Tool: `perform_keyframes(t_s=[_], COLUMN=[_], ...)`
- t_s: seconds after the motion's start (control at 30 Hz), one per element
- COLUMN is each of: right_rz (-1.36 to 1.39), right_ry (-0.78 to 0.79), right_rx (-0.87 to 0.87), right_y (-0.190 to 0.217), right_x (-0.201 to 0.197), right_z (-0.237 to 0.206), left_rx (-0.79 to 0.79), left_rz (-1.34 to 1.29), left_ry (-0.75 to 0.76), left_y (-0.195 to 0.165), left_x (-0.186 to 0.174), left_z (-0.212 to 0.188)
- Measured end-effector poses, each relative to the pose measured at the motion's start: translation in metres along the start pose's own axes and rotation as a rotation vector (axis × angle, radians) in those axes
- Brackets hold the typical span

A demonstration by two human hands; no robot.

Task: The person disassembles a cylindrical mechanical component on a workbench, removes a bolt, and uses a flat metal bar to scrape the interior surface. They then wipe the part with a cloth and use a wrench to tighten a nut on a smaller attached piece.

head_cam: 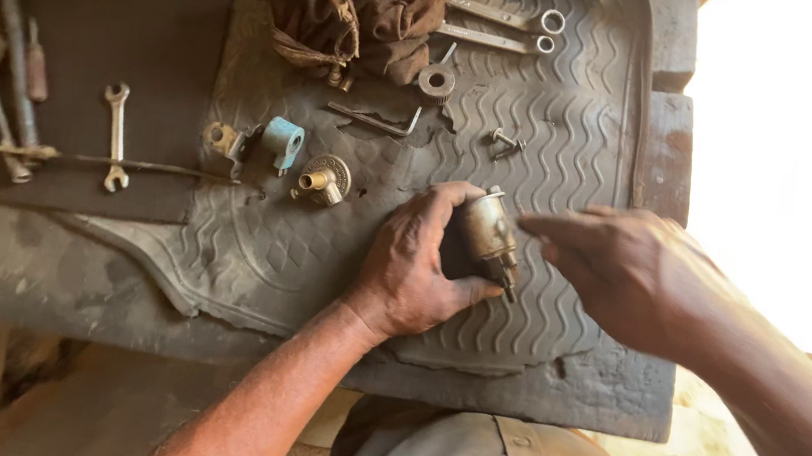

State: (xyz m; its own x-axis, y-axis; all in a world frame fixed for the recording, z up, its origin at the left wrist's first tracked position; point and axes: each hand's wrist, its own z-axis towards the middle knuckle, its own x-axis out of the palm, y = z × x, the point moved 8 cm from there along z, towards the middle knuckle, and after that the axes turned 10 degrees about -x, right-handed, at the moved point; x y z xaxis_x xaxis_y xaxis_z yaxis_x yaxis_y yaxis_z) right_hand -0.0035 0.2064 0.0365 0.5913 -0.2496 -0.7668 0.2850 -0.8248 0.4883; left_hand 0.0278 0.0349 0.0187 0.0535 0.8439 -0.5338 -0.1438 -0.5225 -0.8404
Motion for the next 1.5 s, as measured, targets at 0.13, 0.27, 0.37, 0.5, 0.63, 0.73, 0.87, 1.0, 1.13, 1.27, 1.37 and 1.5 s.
perform_keyframes(t_s=[0.13,0.27,0.37,0.5,0.63,0.73,0.87,1.0,1.13,1.27,1.37,1.5], right_rz=[-0.032,-0.158,-0.318,-0.287,-0.319,-0.247,-0.322,-0.273,-0.31,-0.356,-0.224,-0.117], right_ry=[-0.088,-0.09,0.222,0.031,-0.11,-0.086,-0.154,-0.003,-0.017,0.09,-0.03,-0.096], right_rx=[-0.014,0.081,0.349,0.292,0.228,0.294,0.077,0.096,-0.138,-0.061,-0.153,-0.193], right_y=[0.039,0.071,0.078,0.106,0.115,0.104,0.105,0.06,0.029,-0.019,-0.034,-0.047], right_x=[0.006,0.012,0.037,0.036,0.025,0.02,0.008,0.006,-0.003,-0.015,-0.027,-0.021], right_z=[-0.001,-0.004,-0.034,-0.039,-0.045,-0.05,-0.048,-0.055,-0.083,-0.088,-0.078,-0.057], left_rx=[0.045,0.067,0.077,0.093,0.11,0.113,0.103,0.069,0.061,0.013,-0.022,-0.021], left_rz=[-0.059,-0.073,-0.025,-0.032,-0.055,-0.051,0.013,0.062,0.154,0.246,0.244,0.275], left_ry=[-0.035,0.003,-0.034,-0.07,-0.091,-0.099,-0.113,-0.134,-0.182,-0.203,-0.192,-0.192], left_y=[0.011,0.019,0.021,0.018,0.014,0.007,-0.002,-0.012,-0.035,-0.054,-0.053,-0.041], left_x=[-0.024,-0.037,-0.046,-0.054,-0.059,-0.054,-0.039,-0.016,0.01,0.034,0.042,0.046], left_z=[-0.008,-0.017,-0.024,-0.033,-0.037,-0.036,-0.039,-0.048,-0.05,-0.036,-0.03,-0.015])
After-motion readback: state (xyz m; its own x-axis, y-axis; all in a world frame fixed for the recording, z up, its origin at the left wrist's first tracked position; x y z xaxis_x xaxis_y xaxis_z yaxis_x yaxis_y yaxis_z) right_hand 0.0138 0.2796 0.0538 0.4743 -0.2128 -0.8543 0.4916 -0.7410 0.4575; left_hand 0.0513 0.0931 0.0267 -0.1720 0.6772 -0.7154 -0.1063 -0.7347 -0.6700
